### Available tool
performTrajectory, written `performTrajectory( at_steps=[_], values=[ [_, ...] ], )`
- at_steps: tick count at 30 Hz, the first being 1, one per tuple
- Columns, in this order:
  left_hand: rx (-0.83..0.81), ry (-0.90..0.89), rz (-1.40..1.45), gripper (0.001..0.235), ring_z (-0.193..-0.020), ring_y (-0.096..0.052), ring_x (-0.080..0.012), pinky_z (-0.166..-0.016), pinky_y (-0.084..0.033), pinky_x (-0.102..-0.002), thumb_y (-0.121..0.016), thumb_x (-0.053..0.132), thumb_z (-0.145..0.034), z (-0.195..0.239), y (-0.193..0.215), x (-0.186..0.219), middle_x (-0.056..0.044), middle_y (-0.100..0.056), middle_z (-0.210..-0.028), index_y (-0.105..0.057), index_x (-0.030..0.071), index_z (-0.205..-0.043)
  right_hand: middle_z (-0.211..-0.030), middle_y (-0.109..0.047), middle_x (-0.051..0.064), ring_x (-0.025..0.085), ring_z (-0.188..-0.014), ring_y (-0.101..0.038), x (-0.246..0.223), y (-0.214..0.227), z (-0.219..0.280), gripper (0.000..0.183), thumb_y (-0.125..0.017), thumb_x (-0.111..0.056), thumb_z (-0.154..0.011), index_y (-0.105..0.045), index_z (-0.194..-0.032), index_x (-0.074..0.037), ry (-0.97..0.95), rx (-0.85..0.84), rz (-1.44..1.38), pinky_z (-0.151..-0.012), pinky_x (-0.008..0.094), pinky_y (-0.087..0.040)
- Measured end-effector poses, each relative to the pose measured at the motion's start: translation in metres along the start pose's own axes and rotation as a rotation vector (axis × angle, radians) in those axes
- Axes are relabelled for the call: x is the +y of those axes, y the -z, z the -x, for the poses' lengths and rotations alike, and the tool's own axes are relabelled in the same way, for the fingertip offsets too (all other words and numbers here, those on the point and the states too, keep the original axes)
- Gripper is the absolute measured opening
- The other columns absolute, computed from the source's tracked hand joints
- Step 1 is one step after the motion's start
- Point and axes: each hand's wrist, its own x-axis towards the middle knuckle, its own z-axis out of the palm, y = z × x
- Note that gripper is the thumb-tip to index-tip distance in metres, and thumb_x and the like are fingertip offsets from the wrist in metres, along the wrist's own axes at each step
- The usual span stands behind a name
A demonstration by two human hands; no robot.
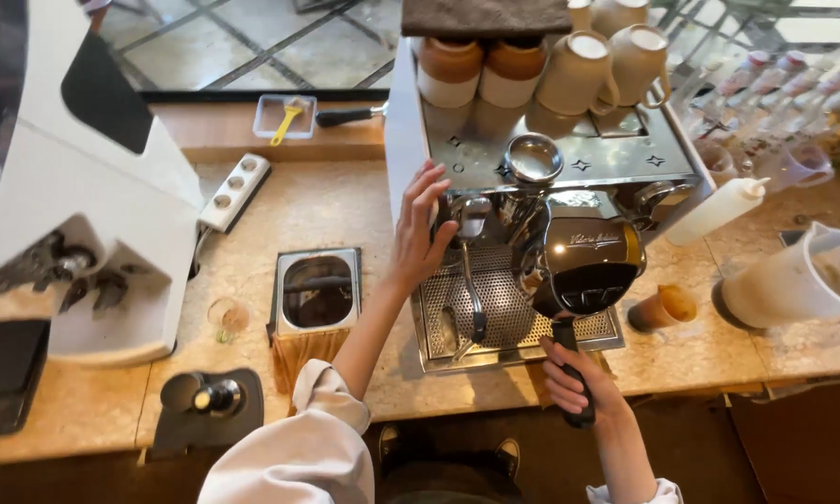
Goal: The person cleans a portafilter with a cloth, then pours a dark liquid into a measuring jug. They retrieve a digital scale, place the jug on it, and add a white creamy substance from a container using a spoon while monitoring the weight. The person closes the container and sets it aside.
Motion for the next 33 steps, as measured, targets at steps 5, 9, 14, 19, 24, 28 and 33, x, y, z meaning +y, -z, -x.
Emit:
performTrajectory(
  at_steps=[5,9,14,19,24,28,33],
  values=[
    [0.076,-0.055,0.066,0.04,-0.149,-0.037,-0.0391,-0.128,-0.032,-0.058,-0.033,0.041,-0.113,-0.003,-0.008,-0.011,-0.016,-0.047,-0.145,-0.047,0.009,-0.132,-0.046,-0.036,-0.002,0.008,-0.028,-0.03,0.002,-0.022,0.0,0.031,-0.053,-0.015,-0.106,-0.043,-0.077,-0.012,0.107,0.126,0.166,-0.024,0.023,-0.024],
    [0.176,-0.121,0.011,0.048,-0.139,-0.046,-0.0433,-0.118,-0.036,-0.056,-0.039,0.045,-0.107,-0.003,-0.015,-0.023,-0.015,-0.054,-0.134,-0.056,0.004,-0.126,-0.043,-0.034,-0.005,0.008,-0.022,-0.037,0.008,-0.019,-0.003,0.027,-0.051,-0.007,-0.104,-0.045,-0.078,-0.008,0.232,0.227,0.224,-0.017,0.025,-0.033],
    [0.17,-0.124,0.016,0.046,-0.139,-0.046,-0.0448,-0.118,-0.034,-0.058,-0.039,0.043,-0.107,-0.002,-0.015,-0.025,-0.014,-0.053,-0.134,-0.055,0.004,-0.126,-0.044,-0.033,-0.006,0.01,-0.023,-0.038,0.014,-0.001,-0.001,0.023,-0.051,-0.004,-0.104,-0.049,-0.081,-0.005,0.253,0.264,0.242,-0.02,0.026,-0.035],
    [0.171,-0.111,-0.001,0.042,-0.14,-0.045,-0.0436,-0.118,-0.033,-0.06,-0.04,0.04,-0.108,0.001,-0.017,-0.028,-0.014,-0.053,-0.133,-0.055,0.006,-0.126,-0.045,-0.031,-0.004,0.011,-0.024,-0.037,0.031,-0.007,-0.014,0.018,-0.055,-0.005,-0.102,-0.055,-0.084,-0.001,0.26,0.324,0.255,-0.02,0.028,-0.036],
    [0.143,-0.108,-0.022,0.041,-0.142,-0.043,-0.0412,-0.12,-0.03,-0.059,-0.036,0.04,-0.109,0.002,-0.019,-0.037,-0.013,-0.052,-0.134,-0.053,0.008,-0.128,-0.049,-0.028,-0.009,0.008,-0.029,-0.036,0.083,-0.046,-0.077,0.021,-0.059,-0.007,-0.101,-0.049,-0.084,-0.013,0.567,0.425,0.084,-0.031,0.025,-0.038],
    [0.132,-0.095,-0.012,0.041,-0.141,-0.044,-0.0427,-0.119,-0.031,-0.059,-0.037,0.04,-0.109,0.008,-0.02,-0.036,-0.013,-0.053,-0.134,-0.054,0.007,-0.128,-0.048,-0.03,-0.008,0.01,-0.03,-0.038,0.091,-0.054,-0.091,0.025,-0.06,-0.008,-0.101,-0.046,-0.082,-0.016,0.612,0.507,0.077,-0.034,0.026,-0.04],
    [0.138,-0.096,-0.032,0.042,-0.142,-0.043,-0.0412,-0.119,-0.032,-0.058,-0.034,0.041,-0.11,0.0,-0.013,-0.022,-0.013,-0.052,-0.133,-0.052,0.008,-0.128,-0.05,-0.033,-0.008,0.01,-0.034,-0.039,0.096,-0.054,-0.104,0.024,-0.063,-0.014,-0.1,-0.046,-0.084,-0.017,0.656,0.571,0.076,-0.037,0.025,-0.04]
  ],
)
